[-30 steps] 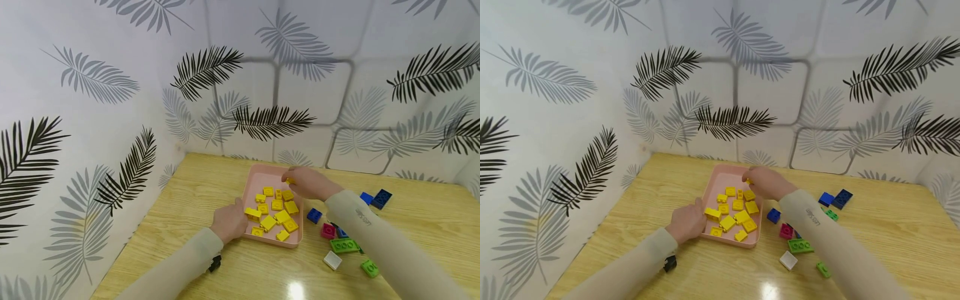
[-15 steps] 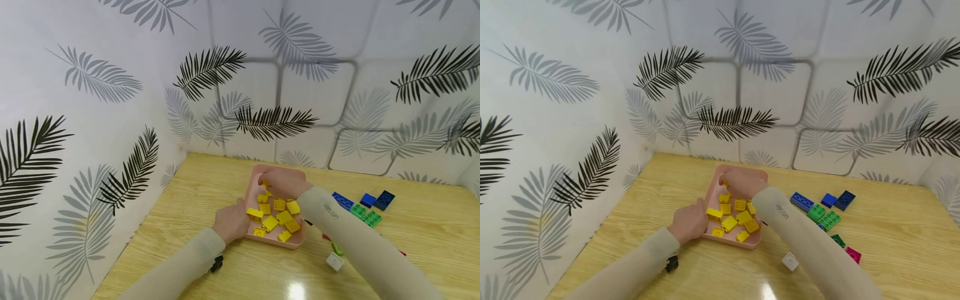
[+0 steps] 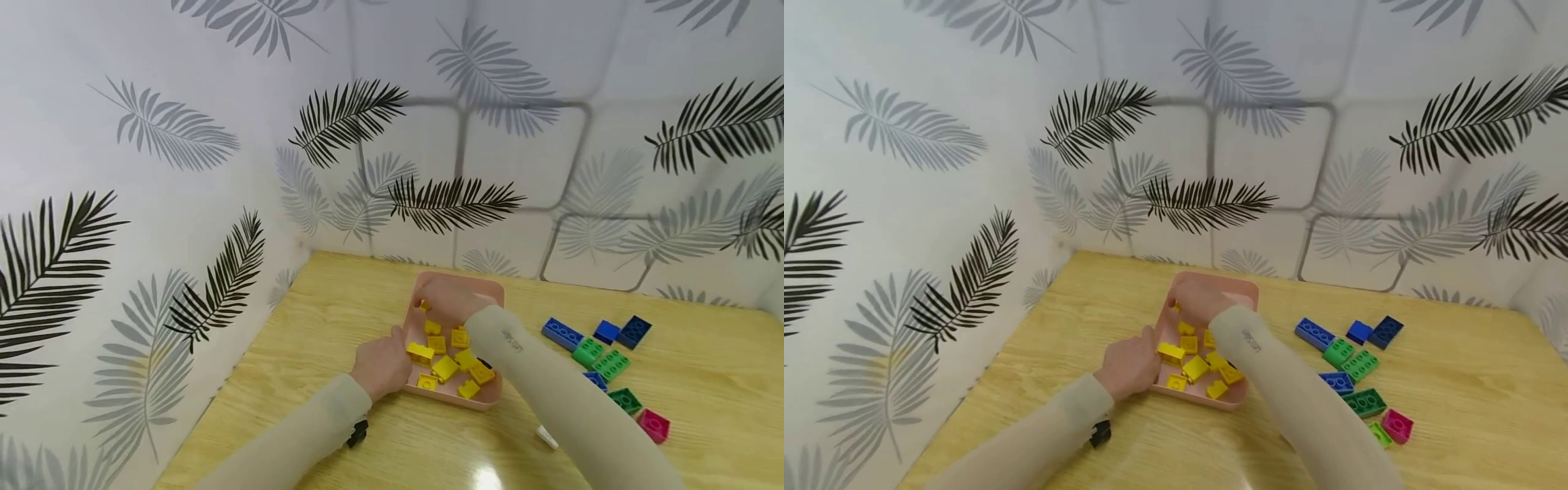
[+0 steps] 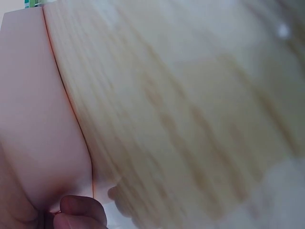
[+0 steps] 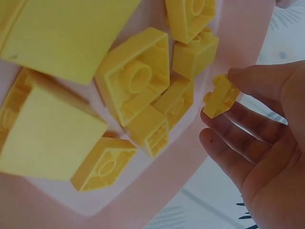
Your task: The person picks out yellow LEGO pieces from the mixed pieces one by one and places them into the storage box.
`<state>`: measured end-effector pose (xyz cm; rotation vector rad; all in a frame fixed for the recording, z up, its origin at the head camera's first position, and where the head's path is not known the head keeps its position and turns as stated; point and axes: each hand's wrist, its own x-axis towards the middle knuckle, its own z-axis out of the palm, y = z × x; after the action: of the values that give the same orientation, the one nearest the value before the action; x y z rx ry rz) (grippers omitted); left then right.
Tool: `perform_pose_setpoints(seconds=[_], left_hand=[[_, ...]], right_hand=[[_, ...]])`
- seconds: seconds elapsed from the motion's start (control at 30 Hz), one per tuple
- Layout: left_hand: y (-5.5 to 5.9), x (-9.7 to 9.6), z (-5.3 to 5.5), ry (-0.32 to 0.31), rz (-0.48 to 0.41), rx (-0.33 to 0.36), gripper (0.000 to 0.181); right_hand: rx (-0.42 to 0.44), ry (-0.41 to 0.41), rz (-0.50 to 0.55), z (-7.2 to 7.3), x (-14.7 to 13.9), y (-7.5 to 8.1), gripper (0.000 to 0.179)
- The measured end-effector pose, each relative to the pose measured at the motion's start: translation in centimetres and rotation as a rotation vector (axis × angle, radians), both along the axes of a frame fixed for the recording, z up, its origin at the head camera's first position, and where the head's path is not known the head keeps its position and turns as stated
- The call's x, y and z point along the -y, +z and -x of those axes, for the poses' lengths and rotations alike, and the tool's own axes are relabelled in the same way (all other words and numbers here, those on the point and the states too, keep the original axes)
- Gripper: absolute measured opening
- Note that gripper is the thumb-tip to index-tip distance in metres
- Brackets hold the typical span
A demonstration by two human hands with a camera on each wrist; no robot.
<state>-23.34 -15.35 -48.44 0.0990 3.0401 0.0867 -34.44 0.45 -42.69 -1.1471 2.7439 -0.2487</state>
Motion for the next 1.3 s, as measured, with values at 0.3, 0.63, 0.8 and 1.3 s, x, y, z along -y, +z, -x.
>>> perform_pose_setpoints(seconds=[0.3,0.63,0.8,1.3], left_hand=[[0.0,0.1,-0.5,-0.011,0.016,-0.049,0.041],[0.1,-0.1,0.1,-0.004,0.032,-0.032,0.043],[0.2,0.1,0.3,-0.006,0.053,-0.038,0.044],[1.8,1.0,0.9,-0.031,-0.108,-0.176,0.048]], right_hand=[[0.035,0.006,0.036,-0.3,0.4,-0.3,0.039],[0.078,-0.024,0.023,-0.7,-0.7,0.2,0.039],[-0.066,0.006,-0.032,-1.4,-1.9,0.8,0.033],[-0.242,-0.070,0.077,-6.5,-12.7,1.9,0.028]])
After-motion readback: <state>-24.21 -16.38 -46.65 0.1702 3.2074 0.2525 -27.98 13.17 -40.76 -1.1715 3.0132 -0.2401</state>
